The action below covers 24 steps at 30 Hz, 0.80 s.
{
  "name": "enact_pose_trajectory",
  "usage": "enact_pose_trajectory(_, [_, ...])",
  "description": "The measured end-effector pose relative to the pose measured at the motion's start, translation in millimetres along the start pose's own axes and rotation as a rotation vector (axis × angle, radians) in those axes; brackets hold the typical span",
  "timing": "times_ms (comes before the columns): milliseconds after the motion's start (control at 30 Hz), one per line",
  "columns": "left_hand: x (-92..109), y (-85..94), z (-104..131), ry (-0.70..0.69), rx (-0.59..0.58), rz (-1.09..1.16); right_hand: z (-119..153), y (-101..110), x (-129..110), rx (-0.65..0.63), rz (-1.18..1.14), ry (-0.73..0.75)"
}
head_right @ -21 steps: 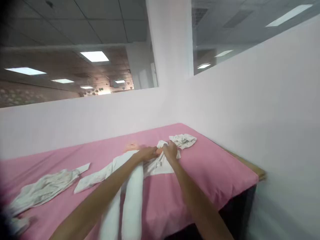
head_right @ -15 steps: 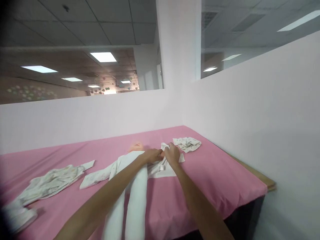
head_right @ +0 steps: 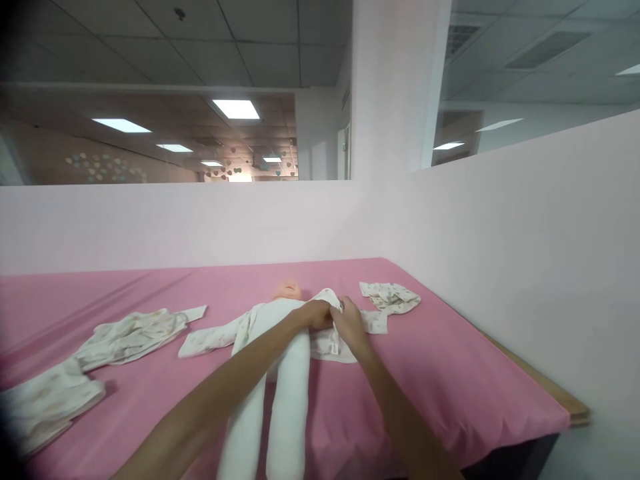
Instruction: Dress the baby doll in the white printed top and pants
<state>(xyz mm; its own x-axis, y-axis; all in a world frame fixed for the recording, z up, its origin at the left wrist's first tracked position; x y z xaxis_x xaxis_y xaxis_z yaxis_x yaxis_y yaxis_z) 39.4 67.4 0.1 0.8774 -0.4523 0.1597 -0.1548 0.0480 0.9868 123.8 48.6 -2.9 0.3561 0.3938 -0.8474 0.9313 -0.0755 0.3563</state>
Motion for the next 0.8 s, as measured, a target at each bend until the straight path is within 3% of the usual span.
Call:
enact_pose_trajectory(133, [-13.2,13.4,35.5,-0.035,-0.006,-0.021,28.0,-0.4,7.6,-0.237,-0.11,-0.101])
enact_pose_trajectory(233, [-36.4,37.8,91.1,-0.044,0.239,0.033,53.3,7.2,13.7,-0.4,0.055,-0.122])
enact_pose_trajectory(300, [-68.9,47.5,135.2,0.136,0.431,0.053,67.7,14.5,14.2,-0.437,0.164,-0.116])
enact_pose_trajectory(333, [-87.4,45.2,155.8,0.266,0.473,0.071,74.0,16.6,12.1,-0.448,0.186,-0.113])
enact_pose_trajectory(433, [-125.0,18.5,196.0,0.501,0.431,0.197,89.5,12.5,-6.2,-0.472,0.124,-0.102])
enact_pose_trajectory(533, [-137.8,-3.4,206.7,0.556,0.442,0.342,98.0,-4.7,-32.9,-0.464,-0.013,-0.093])
enact_pose_trajectory(633, [-144.2,-13.0,203.7,0.602,0.49,0.432,101.1,-32.1,-55.3,-0.489,-0.127,-0.051])
enact_pose_trajectory(800, [-156.6,-24.8,199.1,0.631,0.58,0.678,99.5,-53.7,-65.3,-0.385,-0.106,-0.042])
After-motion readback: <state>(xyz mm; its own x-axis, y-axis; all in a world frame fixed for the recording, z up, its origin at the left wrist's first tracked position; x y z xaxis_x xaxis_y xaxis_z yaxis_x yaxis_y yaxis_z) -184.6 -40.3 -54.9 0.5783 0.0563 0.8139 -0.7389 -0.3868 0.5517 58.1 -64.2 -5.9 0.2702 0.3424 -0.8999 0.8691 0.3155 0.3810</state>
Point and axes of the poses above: each hand's wrist, its own z-axis away from the middle knuckle, its own y-axis out of the back of the hand, x = y × z, the point moved 8 cm from there along -z, towards the middle knuckle, and after that the axes turned 1 degree about -x, right-handed, at the moved point
